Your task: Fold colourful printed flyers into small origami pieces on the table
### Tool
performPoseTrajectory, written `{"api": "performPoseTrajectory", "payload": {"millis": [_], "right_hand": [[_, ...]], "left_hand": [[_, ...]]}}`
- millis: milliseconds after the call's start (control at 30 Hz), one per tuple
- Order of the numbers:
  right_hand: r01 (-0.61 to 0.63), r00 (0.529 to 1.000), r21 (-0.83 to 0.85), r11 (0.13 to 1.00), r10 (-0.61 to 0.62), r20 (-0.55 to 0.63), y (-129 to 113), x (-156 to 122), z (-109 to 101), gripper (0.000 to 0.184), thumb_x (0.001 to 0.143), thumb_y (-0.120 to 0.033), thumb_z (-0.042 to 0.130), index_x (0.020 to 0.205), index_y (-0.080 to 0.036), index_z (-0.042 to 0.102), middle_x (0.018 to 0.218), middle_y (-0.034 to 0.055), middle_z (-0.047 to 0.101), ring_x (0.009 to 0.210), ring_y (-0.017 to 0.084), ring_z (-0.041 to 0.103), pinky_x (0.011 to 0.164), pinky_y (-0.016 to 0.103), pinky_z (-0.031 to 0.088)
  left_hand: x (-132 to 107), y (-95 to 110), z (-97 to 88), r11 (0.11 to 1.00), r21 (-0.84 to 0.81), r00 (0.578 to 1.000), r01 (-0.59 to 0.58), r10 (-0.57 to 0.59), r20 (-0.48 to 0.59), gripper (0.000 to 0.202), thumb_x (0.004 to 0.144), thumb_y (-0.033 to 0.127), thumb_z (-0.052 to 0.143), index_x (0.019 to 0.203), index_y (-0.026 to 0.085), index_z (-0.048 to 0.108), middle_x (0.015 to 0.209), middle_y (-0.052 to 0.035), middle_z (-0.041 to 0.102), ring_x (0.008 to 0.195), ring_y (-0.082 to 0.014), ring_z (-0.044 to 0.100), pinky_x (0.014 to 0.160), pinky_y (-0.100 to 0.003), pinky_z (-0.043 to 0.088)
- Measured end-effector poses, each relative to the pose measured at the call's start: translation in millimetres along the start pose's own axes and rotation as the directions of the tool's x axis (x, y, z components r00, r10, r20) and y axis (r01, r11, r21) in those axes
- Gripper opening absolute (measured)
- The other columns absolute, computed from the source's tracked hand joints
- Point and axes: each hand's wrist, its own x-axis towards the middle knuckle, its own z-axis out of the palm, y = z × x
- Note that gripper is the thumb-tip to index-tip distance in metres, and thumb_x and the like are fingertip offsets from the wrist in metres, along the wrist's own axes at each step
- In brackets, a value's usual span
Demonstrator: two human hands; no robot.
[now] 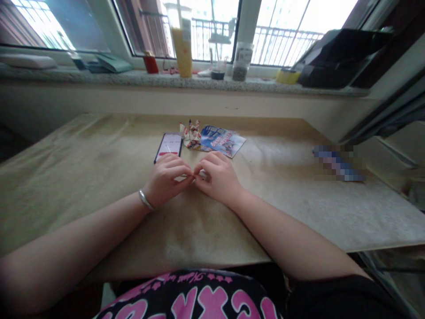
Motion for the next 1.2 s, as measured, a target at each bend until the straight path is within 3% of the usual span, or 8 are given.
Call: {"api": "performPoseTrajectory", "payload": {"millis": [967,1200], "right_hand": [[0.045,0.996,-0.189,0.981,-0.029,0.086,21.3,4.0,-10.9,0.006,0.075,-0.018,0.059,0.072,-0.021,0.062,0.083,0.0038,0.064,0.090,0.020,0.056,0.084,0.036,0.044],[-0.014,0.997,-0.111,0.994,0.022,0.068,26.7,1.1,-12.2,0.005,0.076,-0.018,0.059,0.075,-0.021,0.063,0.086,0.0041,0.064,0.089,0.020,0.056,0.085,0.036,0.045]], "left_hand": [[0.3,-6.8,1.1,1.000,-0.001,1.000,0.011,-0.011,-0.003,0.022,0.083,0.025,0.058,0.062,0.020,0.062,0.067,0.0010,0.065,0.065,-0.0128,0.052,0.070,-0.029,0.039],[0.5,-9.6,0.4,1.000,0.025,1.000,0.014,-0.014,0.018,0.023,0.084,0.027,0.057,0.063,0.020,0.062,0.069,0.0004,0.065,0.066,-0.0131,0.054,0.070,-0.028,0.040]]}}
